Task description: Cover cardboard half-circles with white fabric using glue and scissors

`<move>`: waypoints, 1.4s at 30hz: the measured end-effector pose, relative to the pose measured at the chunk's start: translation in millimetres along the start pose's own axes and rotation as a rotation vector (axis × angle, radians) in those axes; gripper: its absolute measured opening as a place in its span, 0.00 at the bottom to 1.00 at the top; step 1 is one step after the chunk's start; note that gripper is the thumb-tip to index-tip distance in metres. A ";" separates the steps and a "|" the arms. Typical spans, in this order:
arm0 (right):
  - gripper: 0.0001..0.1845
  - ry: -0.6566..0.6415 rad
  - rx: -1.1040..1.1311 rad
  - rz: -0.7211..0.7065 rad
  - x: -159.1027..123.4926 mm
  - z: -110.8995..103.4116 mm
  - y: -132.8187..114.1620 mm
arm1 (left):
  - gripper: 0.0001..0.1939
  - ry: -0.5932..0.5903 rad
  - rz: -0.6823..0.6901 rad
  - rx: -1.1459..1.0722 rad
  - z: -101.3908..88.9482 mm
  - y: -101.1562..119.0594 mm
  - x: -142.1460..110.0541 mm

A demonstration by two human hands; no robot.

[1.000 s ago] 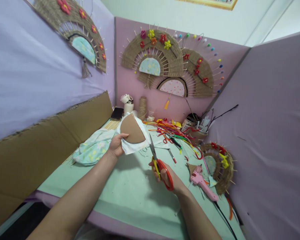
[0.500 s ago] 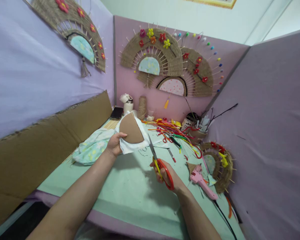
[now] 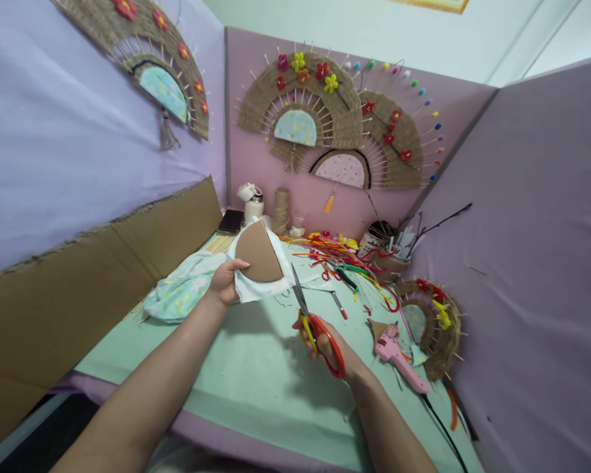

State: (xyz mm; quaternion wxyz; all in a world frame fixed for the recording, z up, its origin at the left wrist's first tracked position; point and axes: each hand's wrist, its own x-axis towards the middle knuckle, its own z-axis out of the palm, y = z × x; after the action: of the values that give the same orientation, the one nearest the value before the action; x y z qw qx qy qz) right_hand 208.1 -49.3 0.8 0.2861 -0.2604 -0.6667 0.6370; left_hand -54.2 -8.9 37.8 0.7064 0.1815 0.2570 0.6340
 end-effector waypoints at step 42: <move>0.35 0.193 -0.103 0.089 2.5 5.1 7.8 | 0.40 -0.095 0.010 0.052 -7.3 2.4 2.5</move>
State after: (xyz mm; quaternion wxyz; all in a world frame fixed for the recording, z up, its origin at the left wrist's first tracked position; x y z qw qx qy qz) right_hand 202.6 -50.7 -7.0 0.3067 -0.3644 -0.6557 0.5858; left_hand -60.4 -6.7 33.0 0.7095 0.2310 0.2389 0.6214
